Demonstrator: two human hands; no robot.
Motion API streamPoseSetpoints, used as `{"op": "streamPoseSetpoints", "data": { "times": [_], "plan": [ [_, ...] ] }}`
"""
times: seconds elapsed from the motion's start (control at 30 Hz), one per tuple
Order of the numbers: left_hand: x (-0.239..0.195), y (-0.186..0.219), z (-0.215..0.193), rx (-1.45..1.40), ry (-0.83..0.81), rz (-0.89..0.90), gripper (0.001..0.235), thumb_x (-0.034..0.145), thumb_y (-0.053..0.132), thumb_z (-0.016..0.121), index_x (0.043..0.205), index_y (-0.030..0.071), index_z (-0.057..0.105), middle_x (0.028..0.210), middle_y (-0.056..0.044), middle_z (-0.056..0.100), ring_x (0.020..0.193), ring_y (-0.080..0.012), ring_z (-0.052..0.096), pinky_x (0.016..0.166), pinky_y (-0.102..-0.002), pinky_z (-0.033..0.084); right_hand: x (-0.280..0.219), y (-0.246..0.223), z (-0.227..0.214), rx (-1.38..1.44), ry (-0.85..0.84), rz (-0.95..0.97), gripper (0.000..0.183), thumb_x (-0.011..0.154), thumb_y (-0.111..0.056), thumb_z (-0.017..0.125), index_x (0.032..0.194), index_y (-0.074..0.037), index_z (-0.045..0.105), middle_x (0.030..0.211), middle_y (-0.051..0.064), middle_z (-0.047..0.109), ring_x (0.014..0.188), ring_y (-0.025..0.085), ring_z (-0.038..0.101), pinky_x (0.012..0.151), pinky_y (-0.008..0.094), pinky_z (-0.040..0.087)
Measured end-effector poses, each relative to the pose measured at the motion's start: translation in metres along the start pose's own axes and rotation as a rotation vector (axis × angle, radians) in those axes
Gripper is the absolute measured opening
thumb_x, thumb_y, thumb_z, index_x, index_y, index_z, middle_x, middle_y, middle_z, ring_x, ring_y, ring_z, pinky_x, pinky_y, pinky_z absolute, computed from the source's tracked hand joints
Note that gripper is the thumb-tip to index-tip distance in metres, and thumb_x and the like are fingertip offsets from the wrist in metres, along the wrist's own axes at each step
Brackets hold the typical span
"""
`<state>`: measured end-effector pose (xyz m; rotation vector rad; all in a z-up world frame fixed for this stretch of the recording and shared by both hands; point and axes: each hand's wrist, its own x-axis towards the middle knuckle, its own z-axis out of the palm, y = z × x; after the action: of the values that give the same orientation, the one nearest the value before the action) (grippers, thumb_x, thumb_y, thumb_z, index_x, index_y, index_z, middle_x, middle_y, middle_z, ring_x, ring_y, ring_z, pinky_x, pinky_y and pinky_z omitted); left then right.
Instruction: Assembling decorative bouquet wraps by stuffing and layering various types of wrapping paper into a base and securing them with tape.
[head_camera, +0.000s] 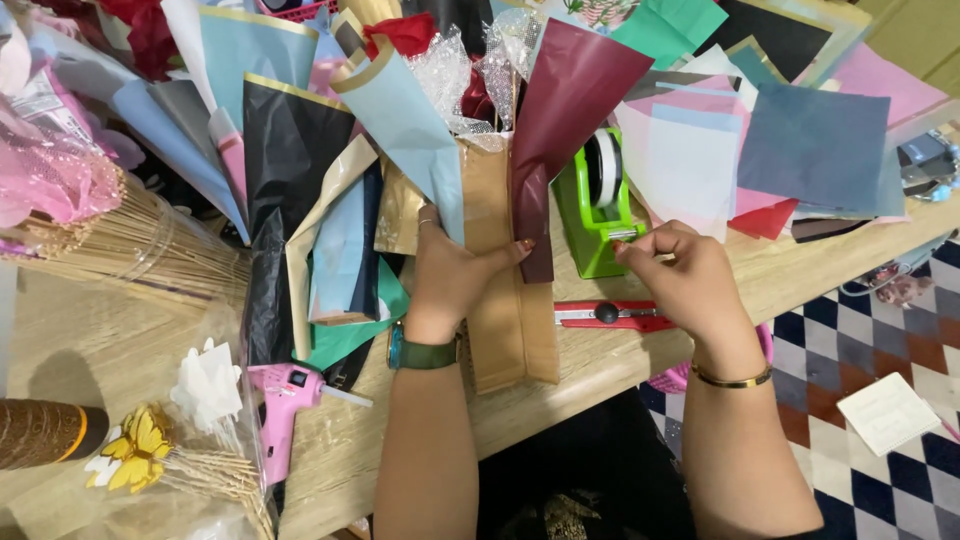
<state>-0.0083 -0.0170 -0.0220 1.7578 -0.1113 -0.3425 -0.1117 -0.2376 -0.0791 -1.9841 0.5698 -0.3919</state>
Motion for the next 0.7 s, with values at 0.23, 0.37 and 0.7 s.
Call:
{"op": "streamPoseSetpoints", "data": {
  "times": [0.23, 0.37, 0.7],
  "plan": [
    [0.002, -0.006, 0.003, 0.011, 0.0, -0.01, 0.101, 0.06, 0.032, 0.094, 0.138, -0.001, 0.038, 0.133, -0.023, 0.057, 0.128, -0.0395, 0.058, 0.102, -0.055, 0.048, -0.004, 0.007, 0.003, -0.165, 0.022, -0.133, 0.01, 0.086, -0.015, 0.074, 0.087, -0.008, 0.08, 0.091, 0.012, 0.069, 0.091, 0.029, 0.067, 0.087, 0.043, 0.05],
    [0.001, -0.007, 0.005, -0.043, -0.003, 0.006, 0.099, 0.064, 0.03, 0.091, 0.14, -0.003, 0.038, 0.136, -0.026, 0.055, 0.133, -0.0414, 0.053, 0.107, -0.056, 0.043, -0.003, 0.018, 0.006, -0.315, 0.031, -0.117, 0.009, 0.086, -0.02, 0.075, 0.089, -0.015, 0.081, 0.096, 0.008, 0.07, 0.098, 0.036, 0.068, 0.092, 0.048, 0.051],
    [-0.008, 0.002, -0.003, -0.019, -0.021, 0.035, 0.107, 0.064, 0.032, 0.09, 0.144, -0.01, 0.033, 0.139, -0.033, 0.051, 0.135, -0.0462, 0.049, 0.11, -0.058, 0.04, -0.019, -0.074, -0.019, -0.047, -0.129, -0.582, 0.019, 0.089, 0.005, 0.073, 0.101, -0.009, 0.08, 0.081, 0.012, 0.073, 0.084, 0.025, 0.068, 0.085, 0.038, 0.051]
  ]
}}
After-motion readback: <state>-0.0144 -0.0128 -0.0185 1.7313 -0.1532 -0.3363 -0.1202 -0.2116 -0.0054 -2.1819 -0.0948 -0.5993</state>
